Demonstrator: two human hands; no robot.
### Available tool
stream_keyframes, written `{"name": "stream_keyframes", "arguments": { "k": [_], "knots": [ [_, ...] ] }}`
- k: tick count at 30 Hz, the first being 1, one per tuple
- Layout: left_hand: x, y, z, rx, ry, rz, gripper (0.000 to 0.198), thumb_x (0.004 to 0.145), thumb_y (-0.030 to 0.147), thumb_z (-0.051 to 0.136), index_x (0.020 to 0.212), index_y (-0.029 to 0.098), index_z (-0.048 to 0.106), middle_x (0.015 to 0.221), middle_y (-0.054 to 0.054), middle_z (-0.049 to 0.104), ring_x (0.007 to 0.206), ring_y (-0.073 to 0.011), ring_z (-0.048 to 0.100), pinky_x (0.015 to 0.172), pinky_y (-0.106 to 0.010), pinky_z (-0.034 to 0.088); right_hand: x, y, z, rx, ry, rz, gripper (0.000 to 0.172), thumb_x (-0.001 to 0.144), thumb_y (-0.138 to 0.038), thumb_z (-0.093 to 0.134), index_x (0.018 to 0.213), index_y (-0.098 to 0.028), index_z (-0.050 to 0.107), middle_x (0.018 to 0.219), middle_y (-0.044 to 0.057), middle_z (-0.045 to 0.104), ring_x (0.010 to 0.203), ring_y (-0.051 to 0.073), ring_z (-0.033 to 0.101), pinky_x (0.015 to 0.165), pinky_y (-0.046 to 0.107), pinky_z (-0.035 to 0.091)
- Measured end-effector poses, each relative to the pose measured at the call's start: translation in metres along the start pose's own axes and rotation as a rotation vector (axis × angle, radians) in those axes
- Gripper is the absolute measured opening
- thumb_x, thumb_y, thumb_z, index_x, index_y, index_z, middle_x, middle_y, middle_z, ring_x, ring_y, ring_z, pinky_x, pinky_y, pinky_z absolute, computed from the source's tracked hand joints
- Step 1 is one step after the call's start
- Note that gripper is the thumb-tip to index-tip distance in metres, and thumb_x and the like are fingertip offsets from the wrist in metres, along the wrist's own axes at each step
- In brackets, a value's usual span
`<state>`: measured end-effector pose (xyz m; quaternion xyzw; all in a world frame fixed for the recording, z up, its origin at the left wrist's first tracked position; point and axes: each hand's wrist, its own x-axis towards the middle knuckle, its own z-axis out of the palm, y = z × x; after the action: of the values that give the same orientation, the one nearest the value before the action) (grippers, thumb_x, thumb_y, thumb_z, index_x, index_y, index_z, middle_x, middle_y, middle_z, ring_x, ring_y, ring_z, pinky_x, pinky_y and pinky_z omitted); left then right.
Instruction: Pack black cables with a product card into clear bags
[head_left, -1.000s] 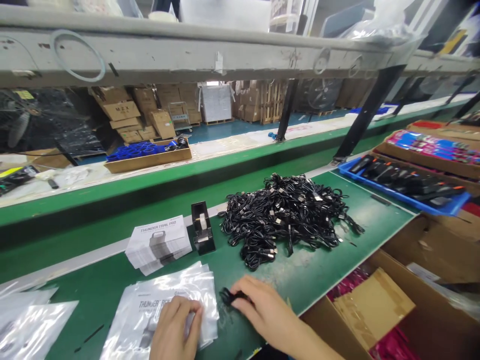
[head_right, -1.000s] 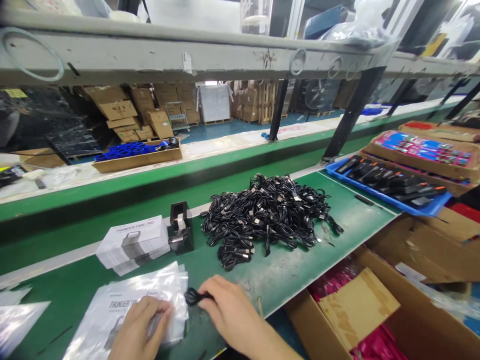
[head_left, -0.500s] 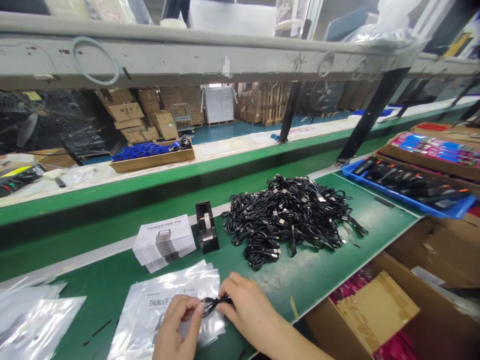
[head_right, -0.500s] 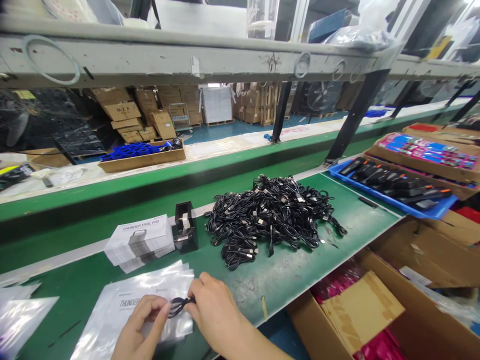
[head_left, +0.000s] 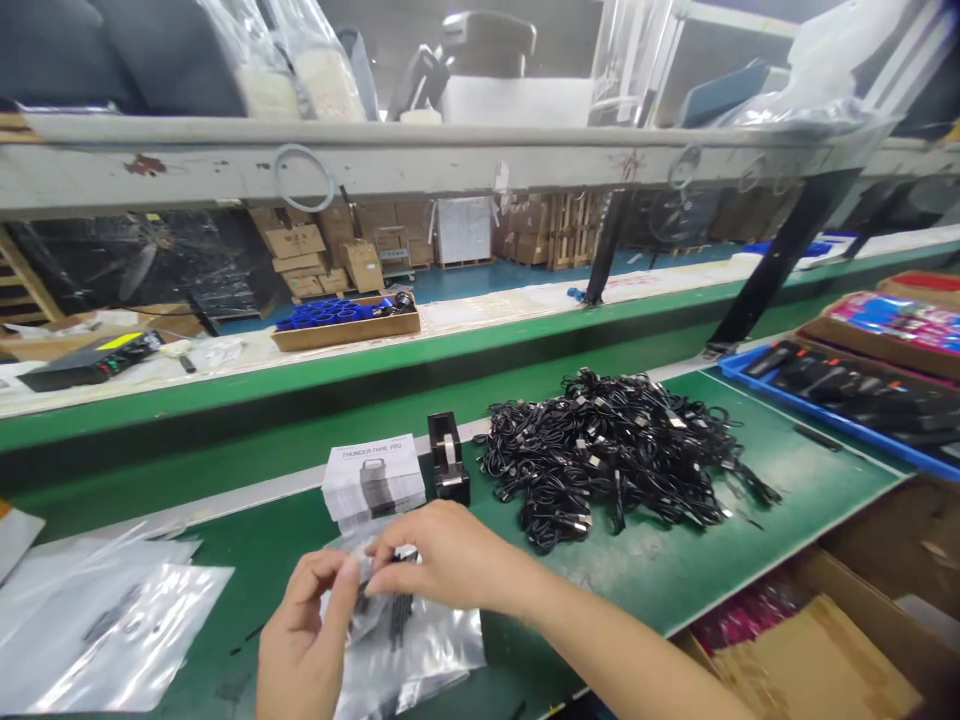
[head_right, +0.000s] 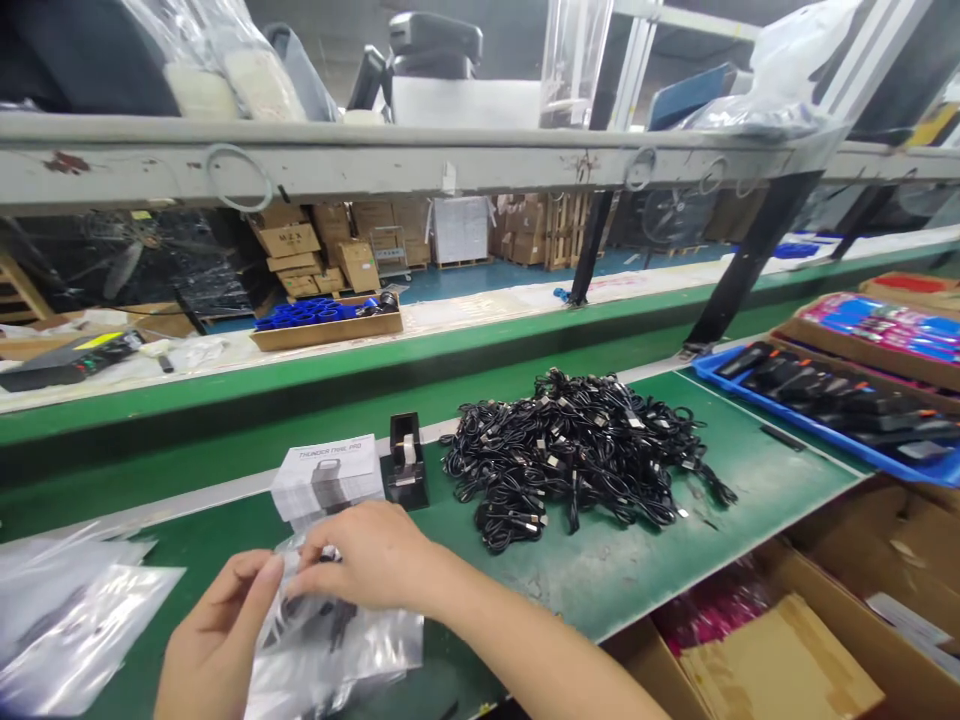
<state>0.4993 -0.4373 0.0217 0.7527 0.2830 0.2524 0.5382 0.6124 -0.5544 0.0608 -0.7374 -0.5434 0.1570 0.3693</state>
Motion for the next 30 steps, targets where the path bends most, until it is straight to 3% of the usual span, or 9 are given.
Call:
{"name": "stream_keyframes", "arguments": {
  "k": [6, 10, 14, 17, 21, 25, 27, 28, 30],
  "knots": [
    [0.009, -0.008, -0.021, -0.171, 0.104, -0.141, 0.038, 0.069, 0.058, 0.053, 0.093, 0.028, 0.055, 0.097, 0.002, 0.056, 0.100, -0.0197, 0.047, 0.087, -0.029, 0.032, 0.032, -0.033, -0.035, 0.023, -0.089, -0.259, 0.009, 0.074, -0.025, 0.060, 0.070, -0.017, 0.060, 0.074, -0.004, 0.064, 0.065, 0.007, 0.053, 0.059, 0.016, 0.036],
    [0.004, -0.013, -0.017, -0.400, -0.025, -0.184, 0.052, 0.064, 0.062, 0.054, 0.103, 0.028, 0.052, 0.111, -0.002, 0.056, 0.108, -0.0248, 0.046, 0.091, -0.035, 0.033, 0.032, -0.047, -0.052, 0.091, -0.181, -0.309, 0.012, 0.072, -0.024, 0.061, 0.064, -0.016, 0.055, 0.062, -0.007, 0.055, 0.053, 0.004, 0.043, 0.050, 0.014, 0.033],
    [-0.008, -0.017, -0.003, -0.708, -0.284, -0.243, 0.068, 0.051, 0.062, 0.066, 0.106, 0.024, 0.054, 0.088, -0.005, 0.065, 0.084, -0.0247, 0.059, 0.071, -0.032, 0.045, 0.022, -0.044, -0.058, 0.210, -0.337, -0.326, 0.013, 0.074, -0.024, 0.061, 0.068, -0.015, 0.055, 0.059, -0.007, 0.051, 0.049, 0.003, 0.039, 0.047, 0.013, 0.033],
    [-0.013, -0.021, 0.004, -0.708, -0.335, -0.256, 0.044, 0.049, 0.044, 0.076, 0.085, 0.023, 0.062, 0.063, 0.002, 0.060, 0.060, -0.0130, 0.056, 0.056, -0.021, 0.042, 0.009, -0.036, -0.063, 0.220, -0.395, -0.331, 0.010, 0.072, -0.021, 0.063, 0.069, -0.014, 0.058, 0.064, -0.004, 0.052, 0.053, 0.004, 0.043, 0.049, 0.014, 0.036],
    [-0.015, -0.022, 0.005, -0.412, -0.262, -0.214, 0.030, 0.056, 0.047, 0.071, 0.061, 0.018, 0.065, 0.056, 0.003, 0.060, 0.054, -0.0085, 0.051, 0.054, -0.016, 0.041, -0.017, -0.013, -0.064, 0.258, -0.220, -0.229, 0.010, 0.069, -0.022, 0.066, 0.075, -0.015, 0.061, 0.097, 0.005, 0.056, 0.086, 0.012, 0.052, 0.064, 0.019, 0.042],
    [-0.015, -0.020, 0.004, -0.228, -0.229, -0.233, 0.044, 0.064, 0.058, 0.058, 0.085, 0.020, 0.069, 0.082, -0.004, 0.072, 0.088, -0.0197, 0.060, 0.080, -0.023, 0.045, -0.045, 0.024, -0.041, 0.485, 0.021, -0.017, 0.072, 0.061, -0.030, 0.073, 0.124, -0.022, 0.039, 0.117, 0.008, 0.051, 0.101, 0.018, 0.049, 0.081, 0.030, 0.041],
    [-0.015, -0.018, 0.008, -0.209, -0.215, -0.239, 0.047, 0.066, 0.059, 0.055, 0.093, 0.022, 0.067, 0.088, -0.003, 0.072, 0.098, -0.0208, 0.058, 0.087, -0.024, 0.043, -0.054, 0.040, -0.023, 0.527, 0.050, 0.076, 0.092, 0.054, -0.028, 0.078, 0.131, -0.024, 0.029, 0.121, 0.008, 0.049, 0.104, 0.020, 0.048, 0.085, 0.032, 0.040],
    [-0.016, -0.017, 0.010, -0.212, -0.207, -0.240, 0.048, 0.067, 0.060, 0.054, 0.094, 0.022, 0.066, 0.090, -0.003, 0.072, 0.099, -0.0207, 0.058, 0.087, -0.025, 0.043, -0.056, 0.045, -0.014, 0.522, 0.066, 0.126, 0.087, 0.054, -0.027, 0.077, 0.129, -0.023, 0.034, 0.118, 0.007, 0.052, 0.100, 0.019, 0.049, 0.084, 0.032, 0.040],
    [-0.017, -0.016, 0.017, -0.238, -0.164, -0.216, 0.047, 0.069, 0.058, 0.053, 0.099, 0.023, 0.063, 0.093, -0.002, 0.071, 0.099, -0.0198, 0.058, 0.084, -0.024, 0.045, -0.057, 0.050, 0.001, 0.512, 0.120, 0.228, 0.051, 0.063, -0.028, 0.071, 0.111, -0.019, 0.055, 0.099, 0.005, 0.061, 0.084, 0.016, 0.053, 0.076, 0.029, 0.042]
  ]
}}
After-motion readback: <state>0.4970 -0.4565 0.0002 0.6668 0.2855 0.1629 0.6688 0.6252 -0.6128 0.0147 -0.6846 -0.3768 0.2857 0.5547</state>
